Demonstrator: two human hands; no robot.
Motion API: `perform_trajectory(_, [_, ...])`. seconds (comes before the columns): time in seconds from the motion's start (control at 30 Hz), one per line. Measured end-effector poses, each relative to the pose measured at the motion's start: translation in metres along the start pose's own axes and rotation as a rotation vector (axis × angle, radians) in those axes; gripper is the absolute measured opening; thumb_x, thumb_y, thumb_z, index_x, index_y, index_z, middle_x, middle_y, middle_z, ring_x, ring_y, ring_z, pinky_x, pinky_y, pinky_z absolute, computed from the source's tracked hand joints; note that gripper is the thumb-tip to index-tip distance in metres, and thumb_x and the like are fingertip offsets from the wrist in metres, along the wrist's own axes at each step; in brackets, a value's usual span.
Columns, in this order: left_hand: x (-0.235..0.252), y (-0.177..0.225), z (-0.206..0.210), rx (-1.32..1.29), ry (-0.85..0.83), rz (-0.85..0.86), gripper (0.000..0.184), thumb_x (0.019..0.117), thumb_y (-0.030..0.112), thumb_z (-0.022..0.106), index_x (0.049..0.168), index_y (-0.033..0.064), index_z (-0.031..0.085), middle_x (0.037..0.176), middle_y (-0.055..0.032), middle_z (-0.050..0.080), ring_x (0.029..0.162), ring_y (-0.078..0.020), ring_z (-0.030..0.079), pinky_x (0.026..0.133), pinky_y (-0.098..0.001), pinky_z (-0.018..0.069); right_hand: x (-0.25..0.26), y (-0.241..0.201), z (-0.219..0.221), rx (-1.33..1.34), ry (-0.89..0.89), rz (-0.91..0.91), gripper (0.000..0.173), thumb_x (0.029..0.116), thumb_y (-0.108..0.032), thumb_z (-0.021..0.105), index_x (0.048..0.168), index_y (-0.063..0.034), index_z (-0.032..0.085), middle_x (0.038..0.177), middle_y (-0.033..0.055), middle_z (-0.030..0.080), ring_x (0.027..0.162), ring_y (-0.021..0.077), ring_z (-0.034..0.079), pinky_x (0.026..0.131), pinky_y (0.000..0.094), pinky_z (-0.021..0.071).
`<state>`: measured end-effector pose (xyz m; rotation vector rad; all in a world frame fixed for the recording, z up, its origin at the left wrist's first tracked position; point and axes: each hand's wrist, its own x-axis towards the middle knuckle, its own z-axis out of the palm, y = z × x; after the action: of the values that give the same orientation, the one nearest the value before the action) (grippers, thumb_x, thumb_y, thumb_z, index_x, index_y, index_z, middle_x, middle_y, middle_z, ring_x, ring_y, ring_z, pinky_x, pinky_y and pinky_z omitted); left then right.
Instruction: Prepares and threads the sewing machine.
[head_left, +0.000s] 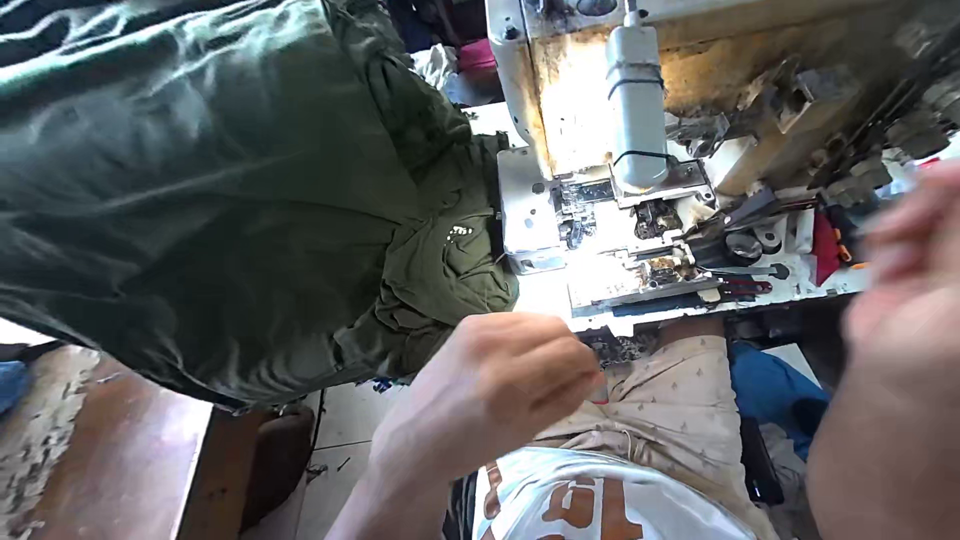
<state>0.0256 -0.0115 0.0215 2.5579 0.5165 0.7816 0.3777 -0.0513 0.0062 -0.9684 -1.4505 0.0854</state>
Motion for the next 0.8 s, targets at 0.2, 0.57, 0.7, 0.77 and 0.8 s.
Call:
perform_trajectory(0.2, [0.033, 0.014, 0.003, 0.088, -0.002, 0.176, 0.016, 0.1022, 0.016, 0.062, 0.089, 0.0086, 0.067, 0.08, -0.0026, 0.066, 0.073, -0.0113, 0.063, 0.061, -0.0257, 0.0488, -0.041, -0.046, 0.094, 0.683, -0.671, 0.289, 0.049, 0.1101, -0.035, 0.048, 0.138, 0.0042, 0.058, 0.098, 0.0044, 0.072, 0.083, 0.004, 0.068, 0.073, 0.0218, 0.06])
perform_trajectory(0.57, [0.037, -0.018, 0.014, 0.075, -0.032, 0.096, 0.017, 0.1007, 0.016, 0.064, 0.089, 0.0112, 0.074, 0.082, 0.0037, 0.067, 0.071, -0.0037, 0.061, 0.06, -0.0213, 0.0492, -0.035, -0.031, 0.075, 0.407, -0.624, 0.397, 0.014, 0.1011, -0.015, 0.067, 0.106, -0.0022, 0.07, 0.081, 0.0003, 0.071, 0.066, 0.0049, 0.066, 0.058, 0.0187, 0.0576])
perform_trajectory(0.7, [0.043, -0.032, 0.018, 0.164, -0.024, 0.06, 0.015, 0.0994, 0.018, 0.065, 0.088, 0.0136, 0.074, 0.079, 0.0052, 0.067, 0.071, -0.0056, 0.063, 0.061, -0.0261, 0.0511, -0.024, -0.015, 0.084, 0.304, -0.641, 0.396, 0.006, 0.098, -0.013, 0.07, 0.098, -0.007, 0.072, 0.076, -0.0014, 0.07, 0.06, 0.0066, 0.065, 0.054, 0.0213, 0.0573])
perform_trajectory(0.77, [0.046, -0.041, 0.018, 0.221, -0.017, 0.031, 0.014, 0.099, 0.02, 0.065, 0.09, 0.0157, 0.076, 0.078, 0.006, 0.068, 0.07, -0.0059, 0.063, 0.063, -0.0282, 0.0514, -0.02, -0.008, 0.09, 0.22, -0.643, 0.366, 0.005, 0.0972, -0.013, 0.07, 0.097, -0.0097, 0.073, 0.073, -0.0038, 0.068, 0.058, 0.0052, 0.063, 0.052, 0.021, 0.0559])
perform_trajectory(0.8, [0.046, -0.045, 0.019, 0.245, -0.011, 0.019, 0.015, 0.0991, 0.022, 0.066, 0.091, 0.0165, 0.077, 0.078, 0.006, 0.068, 0.069, -0.0064, 0.062, 0.063, -0.0292, 0.0507, -0.019, -0.004, 0.093, 0.179, -0.646, 0.343, 0.005, 0.0974, -0.014, 0.069, 0.098, -0.0106, 0.073, 0.072, -0.0046, 0.068, 0.058, 0.0045, 0.063, 0.052, 0.0211, 0.0563])
